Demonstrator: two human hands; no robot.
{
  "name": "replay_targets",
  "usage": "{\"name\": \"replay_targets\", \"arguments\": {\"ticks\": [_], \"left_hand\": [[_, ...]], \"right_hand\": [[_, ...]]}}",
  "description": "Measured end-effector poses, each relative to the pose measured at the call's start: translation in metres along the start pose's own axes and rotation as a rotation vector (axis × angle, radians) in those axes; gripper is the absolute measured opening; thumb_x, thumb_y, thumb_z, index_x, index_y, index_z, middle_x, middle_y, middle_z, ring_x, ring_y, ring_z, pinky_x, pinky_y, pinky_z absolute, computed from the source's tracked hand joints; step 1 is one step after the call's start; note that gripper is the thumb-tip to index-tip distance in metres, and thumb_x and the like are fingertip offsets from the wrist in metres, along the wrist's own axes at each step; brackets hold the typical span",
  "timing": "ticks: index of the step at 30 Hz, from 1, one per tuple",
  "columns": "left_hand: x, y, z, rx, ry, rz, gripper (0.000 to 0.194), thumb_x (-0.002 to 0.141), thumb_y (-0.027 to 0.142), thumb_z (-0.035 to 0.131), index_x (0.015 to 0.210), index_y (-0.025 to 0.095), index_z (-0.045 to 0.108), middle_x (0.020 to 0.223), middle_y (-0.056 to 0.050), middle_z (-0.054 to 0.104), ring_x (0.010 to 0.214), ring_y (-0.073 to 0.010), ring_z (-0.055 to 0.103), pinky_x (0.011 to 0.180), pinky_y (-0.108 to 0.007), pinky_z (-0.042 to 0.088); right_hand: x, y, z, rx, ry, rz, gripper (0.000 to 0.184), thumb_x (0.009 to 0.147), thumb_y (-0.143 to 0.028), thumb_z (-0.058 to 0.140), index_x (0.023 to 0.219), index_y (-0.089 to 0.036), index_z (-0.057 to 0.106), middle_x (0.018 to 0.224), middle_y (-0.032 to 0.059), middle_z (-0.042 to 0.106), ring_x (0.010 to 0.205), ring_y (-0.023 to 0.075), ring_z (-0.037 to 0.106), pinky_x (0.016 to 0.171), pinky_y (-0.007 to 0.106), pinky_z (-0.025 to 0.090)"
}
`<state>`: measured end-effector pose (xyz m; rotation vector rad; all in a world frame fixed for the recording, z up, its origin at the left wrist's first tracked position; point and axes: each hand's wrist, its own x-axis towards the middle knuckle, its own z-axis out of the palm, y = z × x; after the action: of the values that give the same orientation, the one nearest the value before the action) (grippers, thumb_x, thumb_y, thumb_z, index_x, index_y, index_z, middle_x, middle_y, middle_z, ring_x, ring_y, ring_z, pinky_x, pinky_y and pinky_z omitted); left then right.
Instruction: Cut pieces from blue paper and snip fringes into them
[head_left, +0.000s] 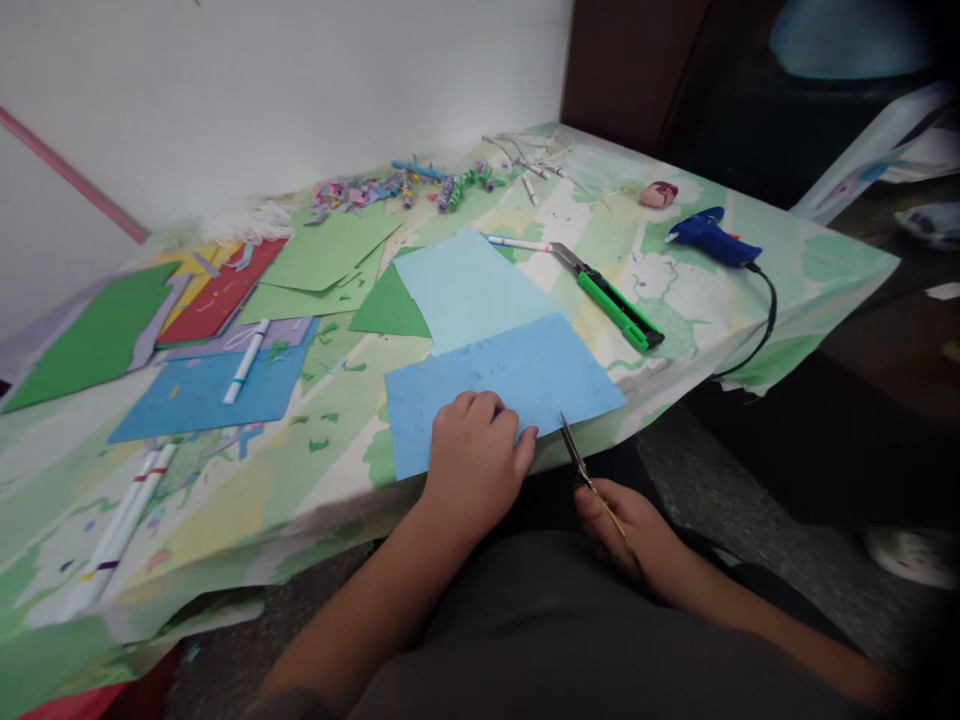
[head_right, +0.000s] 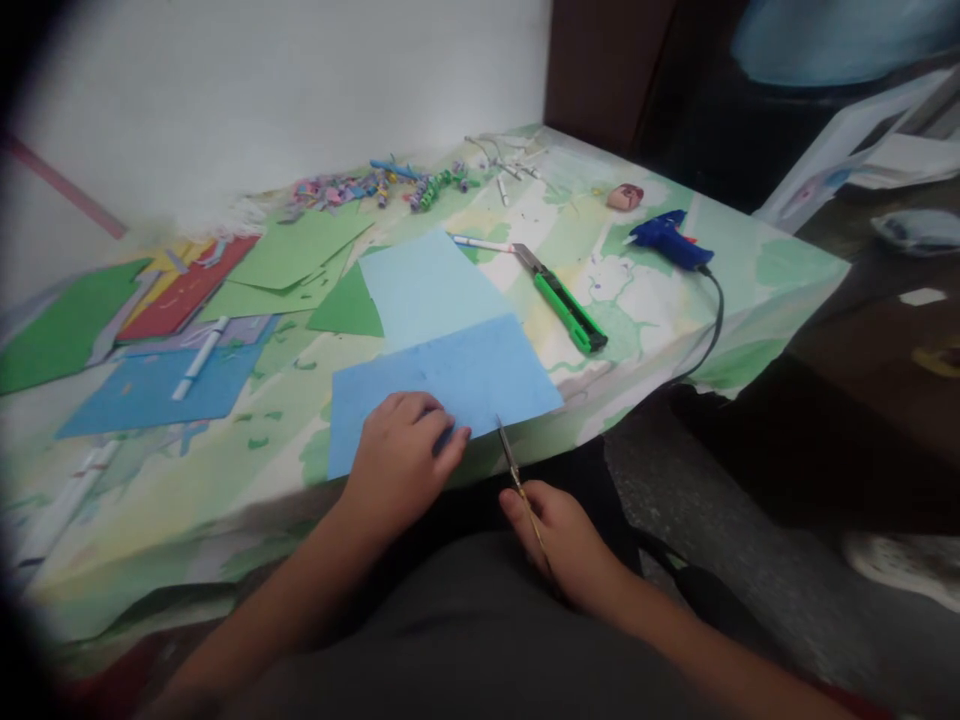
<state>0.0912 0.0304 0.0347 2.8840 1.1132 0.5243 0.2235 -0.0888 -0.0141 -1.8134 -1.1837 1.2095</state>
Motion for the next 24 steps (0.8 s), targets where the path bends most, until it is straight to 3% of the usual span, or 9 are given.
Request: {"name": "replay_targets", "arguments": {"ticks": [6, 19, 24], "left_hand": [[0.003, -0.003, 0.006, -0.019, 0.027, 0.035, 0.024, 0.079, 0.031, 0.044, 0.071, 0.014, 0.059, 0.103, -0.011, 0.057, 0.095, -0.024, 0.049, 0.08, -0.04, 0.039], [0.007, -0.004, 0.003, -0.03, -0.051, 0.03, 0.02, 0.079, 0.031, 0.045, 0.078, 0.015, 0.057, 0.103, -0.009, 0.059, 0.094, -0.0235, 0.052, 0.081, -0.04, 0.04], [0.004, -0.001, 0.003, 0.012, 0.048, 0.051, 0.024, 0.078, 0.032, 0.045, 0.082, 0.013, 0.059, 0.102, -0.011, 0.06, 0.092, -0.0245, 0.051, 0.08, -0.04, 0.039]], "right_hand": [[0.002, 0.003, 0.0, -0.02, -0.021, -0.014, 0.044, 0.078, -0.059, 0.03, 0.063, -0.019, 0.04, 0.055, -0.0023, 0.04, 0.05, 0.0101, 0.037, 0.043, 0.023, 0.031], [0.005, 0.008, -0.005, -0.136, -0.028, -0.05, 0.045, 0.075, -0.061, 0.031, 0.061, -0.019, 0.04, 0.057, -0.0004, 0.043, 0.053, 0.0121, 0.04, 0.049, 0.025, 0.031], [0.01, 0.013, -0.006, -0.144, -0.022, -0.079, 0.047, 0.073, -0.064, 0.033, 0.062, -0.019, 0.041, 0.058, 0.0001, 0.044, 0.054, 0.0128, 0.041, 0.049, 0.025, 0.031]]}}
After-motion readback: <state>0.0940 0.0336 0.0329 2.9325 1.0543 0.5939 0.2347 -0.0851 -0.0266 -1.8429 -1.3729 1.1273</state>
